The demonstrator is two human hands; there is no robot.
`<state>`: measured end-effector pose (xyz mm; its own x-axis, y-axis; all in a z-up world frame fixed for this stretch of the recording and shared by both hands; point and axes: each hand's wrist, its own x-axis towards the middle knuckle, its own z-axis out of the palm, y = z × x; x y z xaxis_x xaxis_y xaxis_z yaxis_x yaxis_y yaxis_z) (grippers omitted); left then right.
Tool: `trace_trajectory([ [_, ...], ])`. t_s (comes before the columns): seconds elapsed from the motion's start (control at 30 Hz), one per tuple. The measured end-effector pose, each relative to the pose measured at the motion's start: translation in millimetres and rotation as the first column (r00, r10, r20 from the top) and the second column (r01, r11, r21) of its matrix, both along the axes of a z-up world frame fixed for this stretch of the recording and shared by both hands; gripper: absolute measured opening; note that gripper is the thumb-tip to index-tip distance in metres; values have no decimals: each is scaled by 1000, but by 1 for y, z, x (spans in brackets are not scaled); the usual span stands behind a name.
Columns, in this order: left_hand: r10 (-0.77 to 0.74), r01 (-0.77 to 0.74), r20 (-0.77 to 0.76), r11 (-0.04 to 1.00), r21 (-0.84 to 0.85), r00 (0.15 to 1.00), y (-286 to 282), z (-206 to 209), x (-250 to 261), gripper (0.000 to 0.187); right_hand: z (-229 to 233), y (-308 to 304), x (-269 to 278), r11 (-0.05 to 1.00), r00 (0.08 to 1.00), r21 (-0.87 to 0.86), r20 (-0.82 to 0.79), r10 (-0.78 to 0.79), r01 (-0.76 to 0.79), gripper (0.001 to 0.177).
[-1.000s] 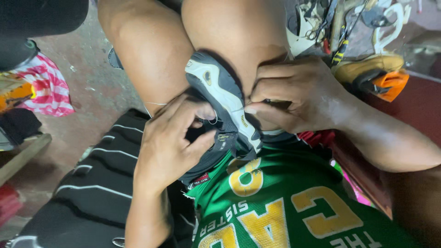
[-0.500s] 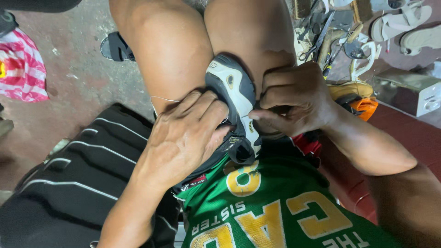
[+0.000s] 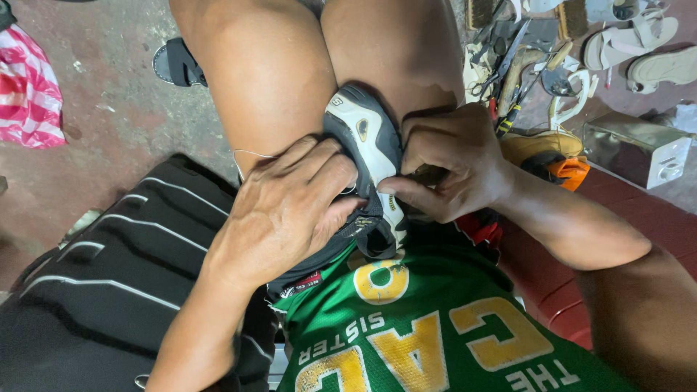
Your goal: The person sits on the floor and sews a black and white sneaker using a needle and white thread. They repeatedly insert the needle into the shoe's upper and pull the thread through to stitch the material.
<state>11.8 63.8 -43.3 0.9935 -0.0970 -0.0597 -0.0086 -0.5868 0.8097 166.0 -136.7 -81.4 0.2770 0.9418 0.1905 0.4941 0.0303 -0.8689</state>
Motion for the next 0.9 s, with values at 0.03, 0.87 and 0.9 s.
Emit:
trace_trajectory([
  [0.03,5,-5,2,1000,1,1000,0,0,0,34,-1,1,-1,1000,1000,2,-3,-5,5,42],
  [0.87,537,-589,248,764,264,806,-42,38,-54,25,-52,-41,7,967,805,237,-590,64,96,27],
  [0.9,536,-591,251,744,310,806,-45,41,-53,27,-53,-43,4,971,801,217,-596,55,95,26],
])
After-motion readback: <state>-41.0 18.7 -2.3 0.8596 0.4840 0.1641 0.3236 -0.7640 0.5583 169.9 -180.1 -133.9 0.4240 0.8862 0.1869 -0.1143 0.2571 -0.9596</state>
